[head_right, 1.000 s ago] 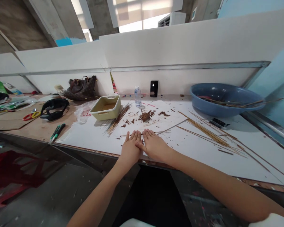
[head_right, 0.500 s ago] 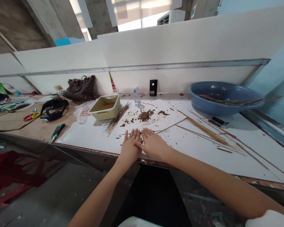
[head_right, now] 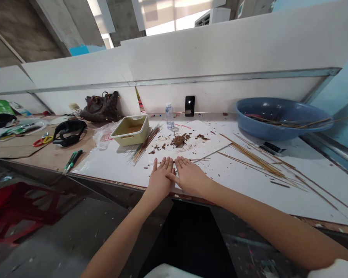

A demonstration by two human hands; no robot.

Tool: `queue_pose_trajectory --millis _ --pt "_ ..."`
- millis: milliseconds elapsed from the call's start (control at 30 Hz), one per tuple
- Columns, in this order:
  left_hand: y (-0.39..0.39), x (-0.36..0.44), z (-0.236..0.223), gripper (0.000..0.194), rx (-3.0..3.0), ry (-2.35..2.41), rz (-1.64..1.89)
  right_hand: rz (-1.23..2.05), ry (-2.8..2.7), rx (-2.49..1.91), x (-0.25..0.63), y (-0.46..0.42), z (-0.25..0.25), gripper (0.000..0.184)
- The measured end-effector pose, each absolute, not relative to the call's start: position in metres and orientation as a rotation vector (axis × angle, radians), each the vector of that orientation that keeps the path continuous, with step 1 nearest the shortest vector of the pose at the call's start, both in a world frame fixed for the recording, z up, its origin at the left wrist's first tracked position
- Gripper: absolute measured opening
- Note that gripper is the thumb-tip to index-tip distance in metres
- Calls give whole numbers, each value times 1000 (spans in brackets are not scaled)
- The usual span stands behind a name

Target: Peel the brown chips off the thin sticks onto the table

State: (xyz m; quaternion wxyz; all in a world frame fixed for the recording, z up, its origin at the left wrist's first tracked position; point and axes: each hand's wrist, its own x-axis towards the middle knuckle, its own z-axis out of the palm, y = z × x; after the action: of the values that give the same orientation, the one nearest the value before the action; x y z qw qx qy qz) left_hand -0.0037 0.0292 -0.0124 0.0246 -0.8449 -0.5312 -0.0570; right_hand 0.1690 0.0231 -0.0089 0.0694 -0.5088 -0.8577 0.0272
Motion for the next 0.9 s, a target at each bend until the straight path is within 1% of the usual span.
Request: queue_pose_trajectory --millis 133,300,567,767,900 --pt "29 -5 -14 63 -2608 -1642 -153 86 -2583 -1554 168 23 -9 84" --pt "47 -2 -7 63 -2610 -1672 -140 87 -2569 -1580 166 41 -3 79" --pt "27 -10 -16 63 -2595 -1599 -198 46 -2555 -1510 171 19 -18 92" --pt "43 -8 -2 63 -2609 -1654 -158 45 -2586 -1579 168 35 -1 83" --pt "28 -11 -4 62 -2596 -1618 -176 65 -2630 -1532 175 23 -2 85"
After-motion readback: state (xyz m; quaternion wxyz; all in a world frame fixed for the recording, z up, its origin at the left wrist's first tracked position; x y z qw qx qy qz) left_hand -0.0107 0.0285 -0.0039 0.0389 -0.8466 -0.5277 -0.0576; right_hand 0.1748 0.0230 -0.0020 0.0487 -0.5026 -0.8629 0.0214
